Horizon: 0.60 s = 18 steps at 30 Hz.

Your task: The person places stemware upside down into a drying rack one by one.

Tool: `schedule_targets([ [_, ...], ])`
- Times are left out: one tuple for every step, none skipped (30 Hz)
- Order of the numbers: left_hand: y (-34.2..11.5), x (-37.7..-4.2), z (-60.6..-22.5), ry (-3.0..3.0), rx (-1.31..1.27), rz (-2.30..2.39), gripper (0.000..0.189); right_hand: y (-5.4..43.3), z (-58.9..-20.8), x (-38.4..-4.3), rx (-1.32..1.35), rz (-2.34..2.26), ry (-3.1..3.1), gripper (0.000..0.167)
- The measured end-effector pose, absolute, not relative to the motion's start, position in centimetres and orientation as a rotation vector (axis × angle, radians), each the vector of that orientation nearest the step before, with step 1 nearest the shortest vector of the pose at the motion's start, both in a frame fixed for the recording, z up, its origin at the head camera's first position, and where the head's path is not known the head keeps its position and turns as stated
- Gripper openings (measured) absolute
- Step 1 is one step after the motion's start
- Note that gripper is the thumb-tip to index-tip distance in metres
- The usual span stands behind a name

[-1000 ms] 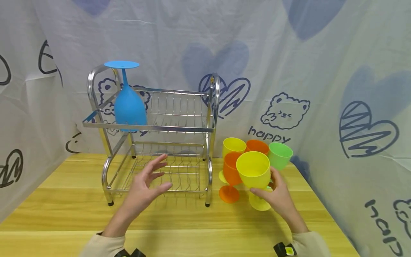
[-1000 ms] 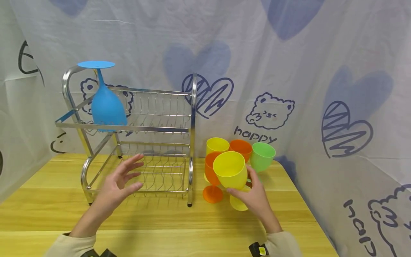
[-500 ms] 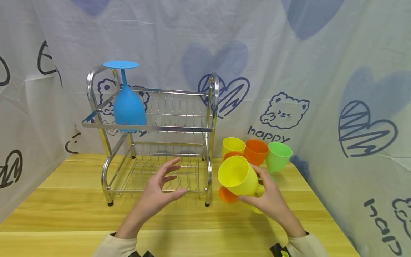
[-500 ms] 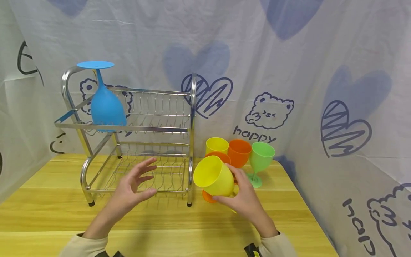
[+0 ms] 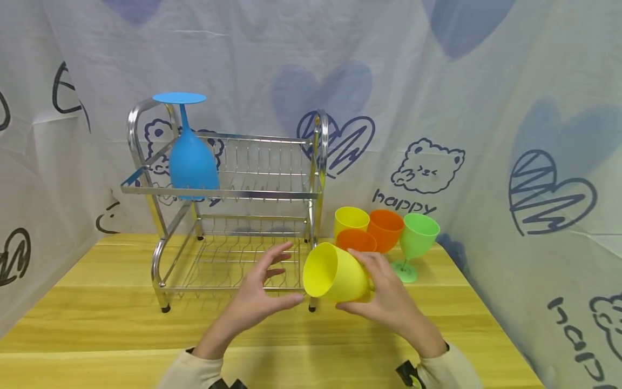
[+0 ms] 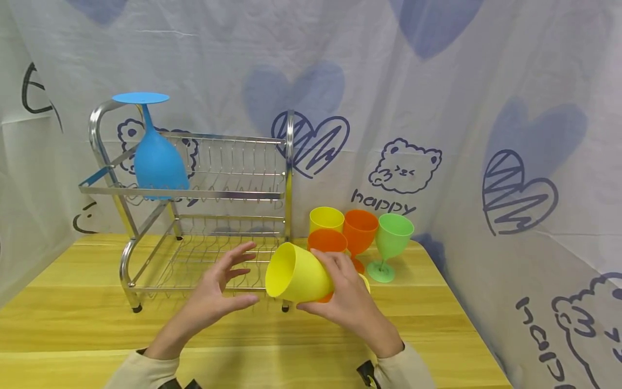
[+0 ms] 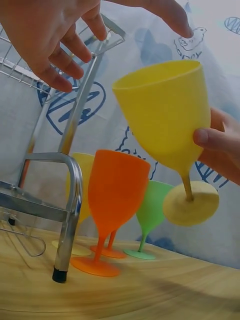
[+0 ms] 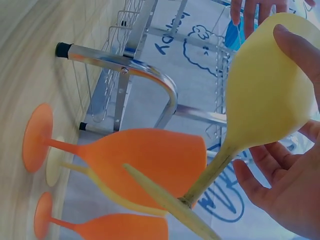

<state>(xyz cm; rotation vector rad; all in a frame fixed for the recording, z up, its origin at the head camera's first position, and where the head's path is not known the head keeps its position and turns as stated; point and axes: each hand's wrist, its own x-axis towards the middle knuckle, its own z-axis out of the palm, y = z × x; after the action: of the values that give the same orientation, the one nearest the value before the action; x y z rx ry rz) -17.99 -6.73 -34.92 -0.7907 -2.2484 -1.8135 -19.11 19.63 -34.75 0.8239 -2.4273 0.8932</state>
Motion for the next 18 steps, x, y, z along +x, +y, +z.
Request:
schedule_targets([
  [-6.6,-18.0,-34.9,-2.242,-0.803,-1.807,0.081,19.5,-34.7,-19.1,0.829,0.888,-2.431,0.094],
  [-6.5,-18.0,-35.0,-2.24,-0.815,-1.801,0.081,19.4,-34.6,-19.1,0.837,0.882,-2.434,0.093],
  [-6.4,-18.1,-35.0,-2.243,-0.817,-1.795,0.081,19.3,-34.6,-19.0,0.845,0.877,-2.438,0.093],
  [-6.4,-18.1,-35.0,-2.242,-0.824,-1.796,0.081,19.2,-34.5,-19.0,0.853,0.872,-2.44,0.093],
  [-6.3,-18.1,-35.0,-2.244,-0.826,-1.797,0.082,19.1,-34.5,-19.1,0.862,0.856,-2.441,0.093],
  [-6.2,-18.1,-35.0,-2.244,-0.827,-1.798,0.082,19.0,-34.5,-19.1,0.872,0.841,-2.437,0.093],
  [-6.2,-18.1,-35.0,-2.249,-0.824,-1.793,0.083,18.9,-34.5,-19.1,0.884,0.822,-2.43,0.092],
  [-6.1,-18.1,-35.0,-2.25,-0.825,-1.788,0.084,18.8,-34.5,-19.1,0.896,0.8,-2.423,0.092],
  [-6.0,-18.1,-35.0,-2.248,-0.831,-1.778,0.084,18.7,-34.5,-19.2,0.906,0.78,-2.417,0.092],
  [-5.9,-18.2,-35.0,-2.242,-0.844,-1.766,0.085,18.6,-34.6,-19.2,0.915,0.756,-2.41,0.092],
  [-5.8,-18.2,-35.0,-2.24,-0.855,-1.748,0.086,18.5,-34.6,-19.2,0.923,0.735,-2.407,0.092],
  [-5.7,-18.3,-35.1,-2.235,-0.869,-1.729,0.086,18.4,-34.6,-19.2,0.932,0.719,-2.404,0.092],
  [-5.6,-18.3,-35.2,-2.23,-0.881,-1.708,0.087,18.3,-34.6,-19.2,0.941,0.7,-2.401,0.092],
  [-5.5,-18.4,-35.2,-2.223,-0.896,-1.69,0.087,18.2,-34.6,-19.2,0.949,0.684,-2.398,0.092],
  [-5.5,-18.4,-35.3,-2.219,-0.911,-1.664,0.087,18.2,-34.6,-19.2,0.959,0.662,-2.391,0.092],
  [-5.4,-18.4,-35.4,-2.218,-0.917,-1.65,0.087,18.1,-34.6,-19.2,0.968,0.637,-2.386,0.092],
  [-5.4,-18.4,-35.4,-2.22,-0.918,-1.64,0.086,18.0,-34.6,-19.2,0.975,0.614,-2.381,0.092],
  [-5.3,-18.4,-35.5,-2.223,-0.917,-1.633,0.086,17.9,-34.5,-19.2,0.983,0.589,-2.372,0.092],
])
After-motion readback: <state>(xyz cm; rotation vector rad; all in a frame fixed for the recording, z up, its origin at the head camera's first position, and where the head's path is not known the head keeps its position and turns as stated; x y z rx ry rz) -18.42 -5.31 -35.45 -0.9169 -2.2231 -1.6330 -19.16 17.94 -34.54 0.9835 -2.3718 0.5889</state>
